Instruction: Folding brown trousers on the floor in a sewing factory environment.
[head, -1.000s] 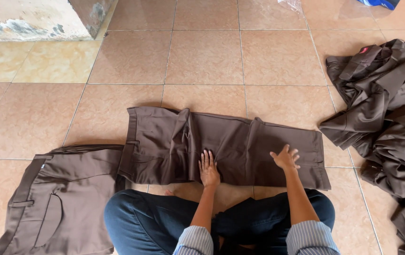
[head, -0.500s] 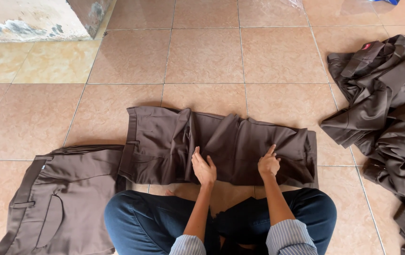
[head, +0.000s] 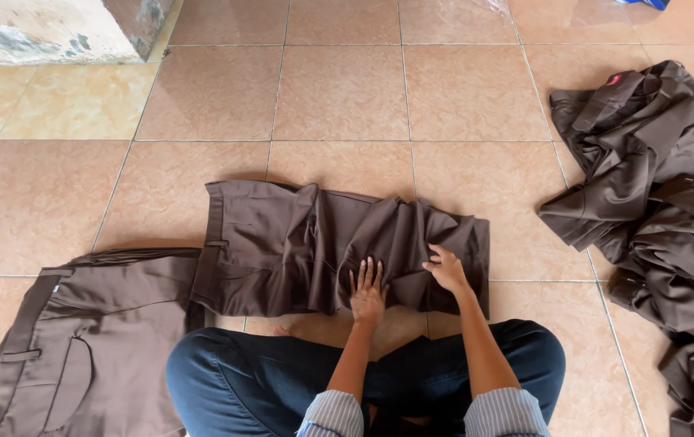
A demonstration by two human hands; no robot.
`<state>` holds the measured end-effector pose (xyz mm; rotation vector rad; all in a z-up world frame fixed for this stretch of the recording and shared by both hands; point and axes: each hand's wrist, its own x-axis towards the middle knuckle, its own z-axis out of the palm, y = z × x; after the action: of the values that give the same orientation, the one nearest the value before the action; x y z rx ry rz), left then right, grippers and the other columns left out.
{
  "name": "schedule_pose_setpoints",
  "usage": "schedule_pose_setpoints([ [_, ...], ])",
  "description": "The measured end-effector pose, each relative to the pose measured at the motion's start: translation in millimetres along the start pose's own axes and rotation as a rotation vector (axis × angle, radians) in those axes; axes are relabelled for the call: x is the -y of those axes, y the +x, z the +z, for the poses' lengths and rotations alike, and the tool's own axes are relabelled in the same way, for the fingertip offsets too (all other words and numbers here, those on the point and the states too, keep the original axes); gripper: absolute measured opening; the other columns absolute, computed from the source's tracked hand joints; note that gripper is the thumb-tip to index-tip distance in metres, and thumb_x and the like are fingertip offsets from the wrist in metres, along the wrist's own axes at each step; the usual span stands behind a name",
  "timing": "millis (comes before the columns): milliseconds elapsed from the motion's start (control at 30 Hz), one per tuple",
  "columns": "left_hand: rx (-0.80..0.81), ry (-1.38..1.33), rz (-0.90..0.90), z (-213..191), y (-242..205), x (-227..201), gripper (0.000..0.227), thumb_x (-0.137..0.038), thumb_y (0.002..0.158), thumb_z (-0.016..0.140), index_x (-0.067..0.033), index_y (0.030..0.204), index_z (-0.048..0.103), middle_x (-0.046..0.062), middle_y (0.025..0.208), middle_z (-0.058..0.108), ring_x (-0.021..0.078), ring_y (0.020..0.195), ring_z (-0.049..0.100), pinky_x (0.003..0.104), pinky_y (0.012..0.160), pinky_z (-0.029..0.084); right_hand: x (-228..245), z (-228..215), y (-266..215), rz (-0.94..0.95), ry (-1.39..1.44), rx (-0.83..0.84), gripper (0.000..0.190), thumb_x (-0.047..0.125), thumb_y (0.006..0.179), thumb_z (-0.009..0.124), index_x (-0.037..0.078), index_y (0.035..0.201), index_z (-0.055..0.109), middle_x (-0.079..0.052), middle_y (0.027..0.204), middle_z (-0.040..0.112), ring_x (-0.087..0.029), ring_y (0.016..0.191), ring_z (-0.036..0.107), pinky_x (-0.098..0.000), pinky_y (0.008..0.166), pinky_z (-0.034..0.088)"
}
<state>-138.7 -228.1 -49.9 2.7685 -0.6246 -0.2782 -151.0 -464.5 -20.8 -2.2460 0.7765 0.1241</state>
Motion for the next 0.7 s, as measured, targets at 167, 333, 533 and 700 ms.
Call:
schedule_pose_setpoints([
  [167, -0.143, -0.202, -0.169, 4, 9, 20, 0.043, -0.024, 0.107, 0.048, -0.0220, 0.150, 0.050, -0.004, 0.159, 0.047, 0.0101, 0.154, 0.027, 0.038, 0.130, 0.006, -4, -9, 5, 0.087, -0.135, -0.081, 0.082, 0.052, 0.090, 0.071, 0.028, 0.160, 0.037, -0.014, 0.164, 0.040, -0.044, 0.148, 0.036, -0.0667, 0.112, 0.038],
  [333, -0.318, -0.783, -0.450, -24, 2, 4, 0.033, -0.026, 0.108, 0.049, -0.0181, 0.138, 0.061, 0.006, 0.145, 0.062, 0.0208, 0.144, 0.045, 0.039, 0.127, 0.025, -16, -8, -1, 0.480, -0.052, -0.072, 0.129, 0.066, 0.082, 0.072, 0.007, 0.165, -0.008, -0.035, 0.167, 0.000, -0.049, 0.156, 0.004, -0.0762, 0.117, 0.010],
  [533, -0.709, -0.909, -0.734, 22, 5, -18, 0.046, -0.025, 0.094, 0.067, -0.0275, 0.138, 0.056, 0.004, 0.144, 0.048, 0.0288, 0.140, 0.045, 0.047, 0.118, 0.036, -22, 21, 12, 0.453, -0.207, -0.150, 0.123, 0.055, 0.088, 0.073, 0.004, 0.163, -0.010, -0.036, 0.155, 0.022, -0.048, 0.147, 0.021, -0.0666, 0.114, 0.018],
  [700, -0.734, -1.117, -1.442, 100, 21, -6, 0.068, -0.027, 0.073, 0.090, -0.0245, 0.125, 0.046, 0.008, 0.130, 0.035, 0.0336, 0.133, 0.043, 0.056, 0.109, 0.039, -45, 52, 42, 0.443, -0.280, -0.231, 0.122, 0.047, 0.085, 0.079, 0.000, 0.160, -0.005, -0.024, 0.135, 0.039, -0.040, 0.127, 0.039, -0.0553, 0.100, 0.029],
])
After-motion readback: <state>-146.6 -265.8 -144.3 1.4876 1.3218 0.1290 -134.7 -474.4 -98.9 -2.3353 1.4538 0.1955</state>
